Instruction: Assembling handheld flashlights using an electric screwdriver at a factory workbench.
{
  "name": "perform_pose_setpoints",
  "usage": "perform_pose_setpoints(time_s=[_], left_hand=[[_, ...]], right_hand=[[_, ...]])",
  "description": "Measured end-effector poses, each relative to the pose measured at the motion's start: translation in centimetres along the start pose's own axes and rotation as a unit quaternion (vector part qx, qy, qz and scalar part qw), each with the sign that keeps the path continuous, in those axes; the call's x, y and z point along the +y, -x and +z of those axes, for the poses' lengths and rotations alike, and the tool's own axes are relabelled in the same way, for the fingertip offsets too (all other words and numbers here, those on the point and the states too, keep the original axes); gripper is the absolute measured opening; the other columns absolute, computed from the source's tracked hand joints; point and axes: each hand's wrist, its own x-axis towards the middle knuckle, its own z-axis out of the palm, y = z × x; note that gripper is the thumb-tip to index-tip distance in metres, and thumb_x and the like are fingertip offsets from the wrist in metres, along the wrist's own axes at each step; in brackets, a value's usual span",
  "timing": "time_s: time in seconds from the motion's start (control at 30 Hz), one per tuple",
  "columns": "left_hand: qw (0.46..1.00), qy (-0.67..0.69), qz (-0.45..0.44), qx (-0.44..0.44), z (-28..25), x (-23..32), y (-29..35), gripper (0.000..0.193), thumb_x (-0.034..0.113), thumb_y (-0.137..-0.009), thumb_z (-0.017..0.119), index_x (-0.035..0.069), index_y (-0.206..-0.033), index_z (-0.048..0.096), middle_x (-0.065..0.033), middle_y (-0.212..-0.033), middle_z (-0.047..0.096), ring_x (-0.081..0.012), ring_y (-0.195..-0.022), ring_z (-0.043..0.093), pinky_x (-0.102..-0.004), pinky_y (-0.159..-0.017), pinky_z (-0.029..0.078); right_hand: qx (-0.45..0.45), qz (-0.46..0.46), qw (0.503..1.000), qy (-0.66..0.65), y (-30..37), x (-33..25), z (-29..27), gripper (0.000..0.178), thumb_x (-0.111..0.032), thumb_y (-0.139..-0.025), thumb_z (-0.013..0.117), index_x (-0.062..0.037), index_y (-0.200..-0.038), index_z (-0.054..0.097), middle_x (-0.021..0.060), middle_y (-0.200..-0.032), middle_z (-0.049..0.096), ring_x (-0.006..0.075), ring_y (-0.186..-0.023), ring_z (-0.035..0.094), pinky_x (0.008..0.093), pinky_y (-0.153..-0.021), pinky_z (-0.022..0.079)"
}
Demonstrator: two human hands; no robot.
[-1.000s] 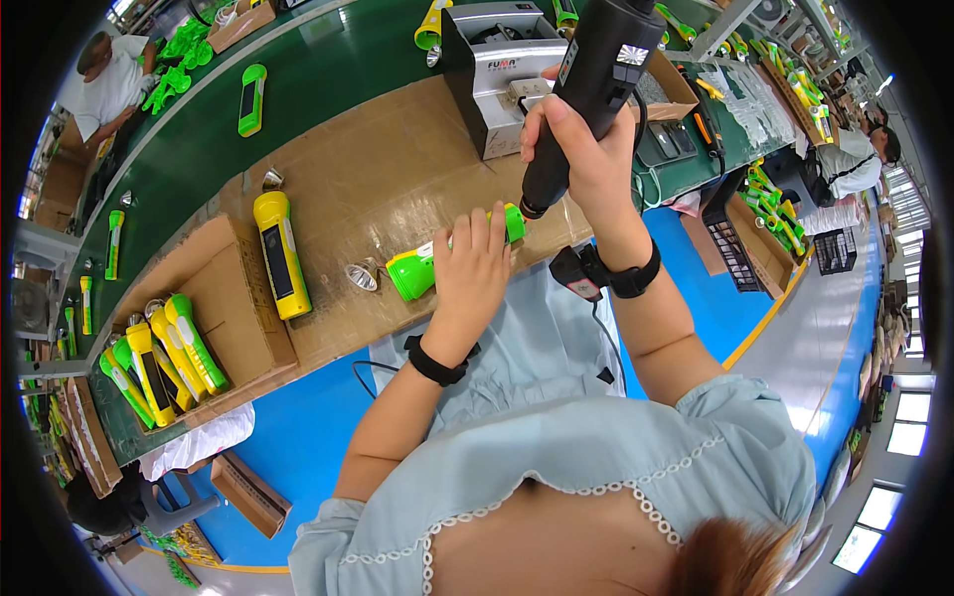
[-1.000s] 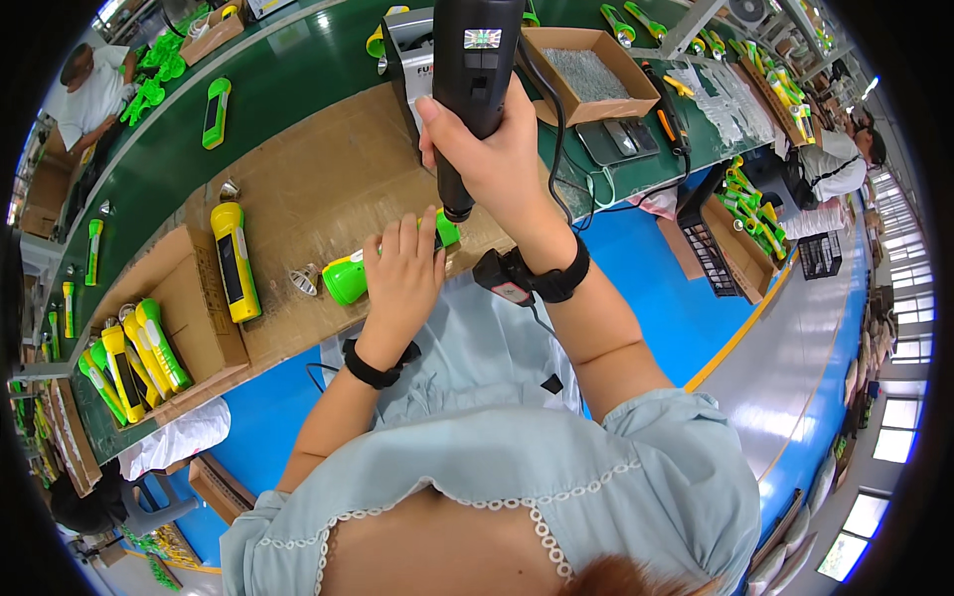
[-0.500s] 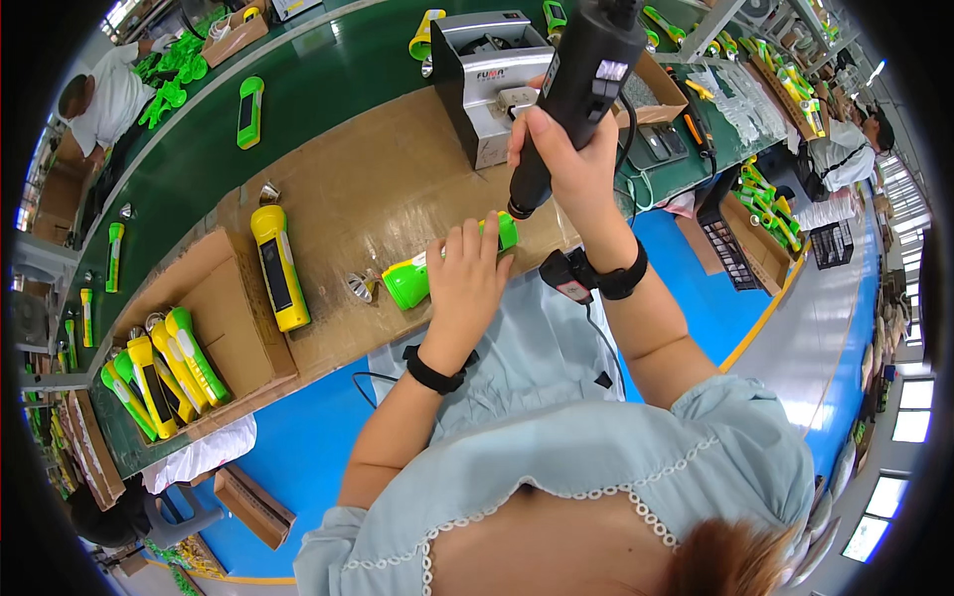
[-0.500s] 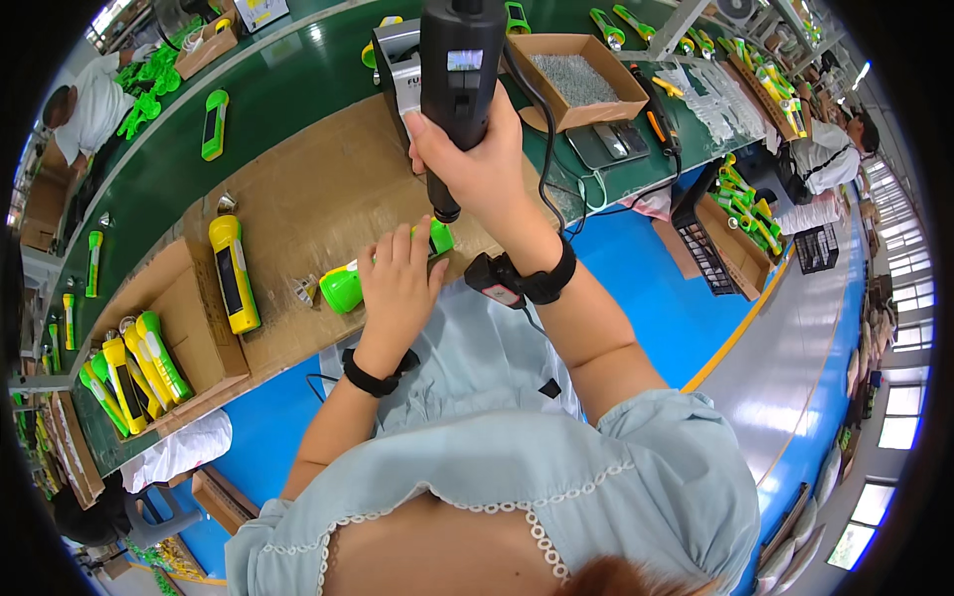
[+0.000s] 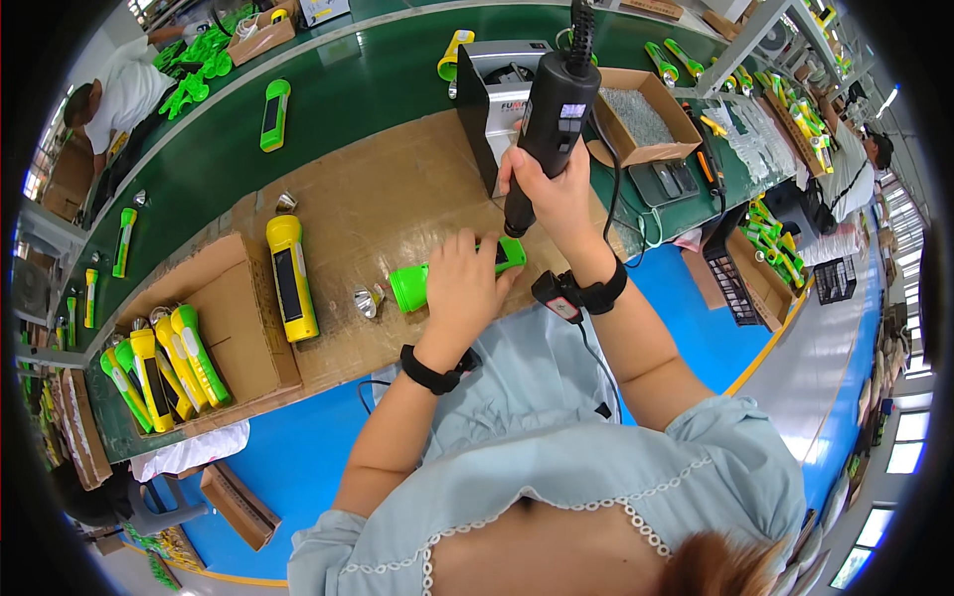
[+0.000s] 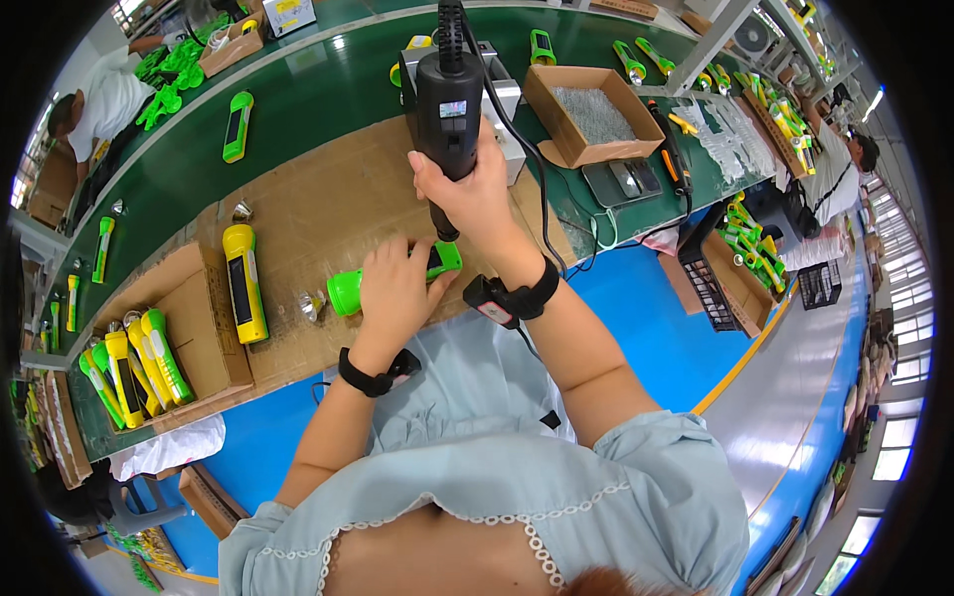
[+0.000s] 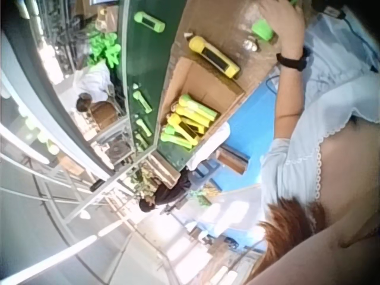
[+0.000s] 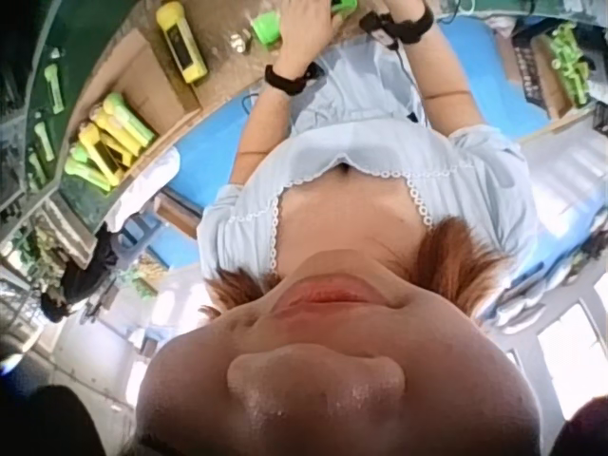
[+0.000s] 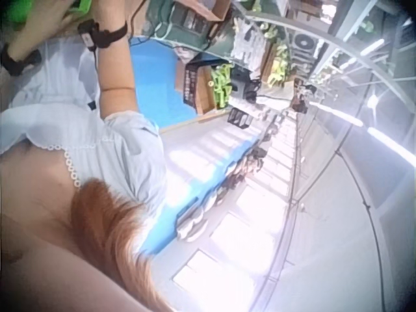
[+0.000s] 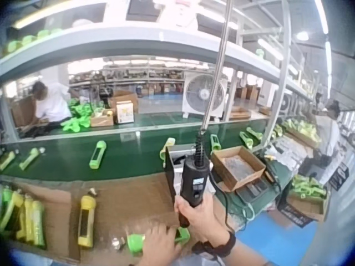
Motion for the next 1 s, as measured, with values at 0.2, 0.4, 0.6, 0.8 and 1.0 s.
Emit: perform_pose_setpoints(time_s=[0.2, 0.4, 0.6, 0.8, 1.0], left_hand=[[0.999, 0.021, -0.023, -0.038, -0.2, 0.0, -1.0, 0.045, 0.035, -0.067, 0.075, 0.011, -0.104, 0.063, -0.0093, -0.089, 0.056, -0.0282, -0.087, 0.054, -0.0392, -0.074, 0.041], [0.999, 0.018, -0.036, -0.033, 0.1, 0.1, -0.8, 0.044, 0.033, -0.065, 0.078, 0.011, -0.101, 0.065, -0.0092, -0.09, 0.056, -0.0289, -0.089, 0.055, -0.0386, -0.076, 0.042], [0.989, 0.125, -0.021, 0.076, -3.5, -1.8, 1.0, 0.042, 0.029, -0.065, 0.079, 0.009, -0.099, 0.064, -0.01, -0.096, 0.059, -0.0289, -0.095, 0.056, -0.0373, -0.077, 0.042], [0.993, 0.031, -0.099, -0.055, -6.6, -4.3, 3.5, 0.043, 0.027, -0.065, 0.078, 0.008, -0.101, 0.063, -0.0101, -0.095, 0.058, -0.0296, -0.092, 0.055, -0.039, -0.082, 0.039], [0.999, 0.034, -0.01, -0.029, -3.2, -3.6, 2.0, 0.047, 0.029, -0.068, 0.076, 0.0, -0.101, 0.057, -0.0166, -0.096, 0.053, -0.0359, -0.09, 0.052, -0.0429, -0.077, 0.043]], right_hand=[[-0.007, 0.009, 1.0, -0.025, -0.4, -0.3, -0.9, 0.04, 0.002, -0.078, 0.066, 0.0001, -0.111, 0.043, 0.0047, -0.07, 0.057, 0.0109, -0.056, 0.057, 0.0265, -0.05, 0.048], [0.063, -0.205, 0.975, -0.061, -3.0, -5.3, -3.3, 0.028, -0.011, -0.086, 0.061, 0.0008, -0.106, 0.046, 0.0085, -0.065, 0.059, 0.016, -0.054, 0.058, 0.028, -0.052, 0.048], [0.117, -0.204, 0.972, -0.01, -7.5, -2.7, -3.7, 0.018, -0.004, -0.086, 0.061, -0.0025, -0.096, 0.047, 0.0042, -0.065, 0.056, 0.0118, -0.052, 0.055, 0.0242, -0.049, 0.046], [0.083, -0.169, 0.982, 0.015, -8.4, -1.8, -4.4, 0.019, -0.01, -0.087, 0.062, -0.0018, -0.094, 0.046, 0.0067, -0.065, 0.058, 0.0134, -0.052, 0.056, 0.025, -0.048, 0.046], [0.014, -0.099, 0.989, 0.106, -7.0, -2.7, -3.9, 0.022, -0.016, -0.088, 0.062, -0.0009, -0.094, 0.047, 0.0095, -0.066, 0.06, 0.0158, -0.052, 0.058, 0.0265, -0.047, 0.046]])
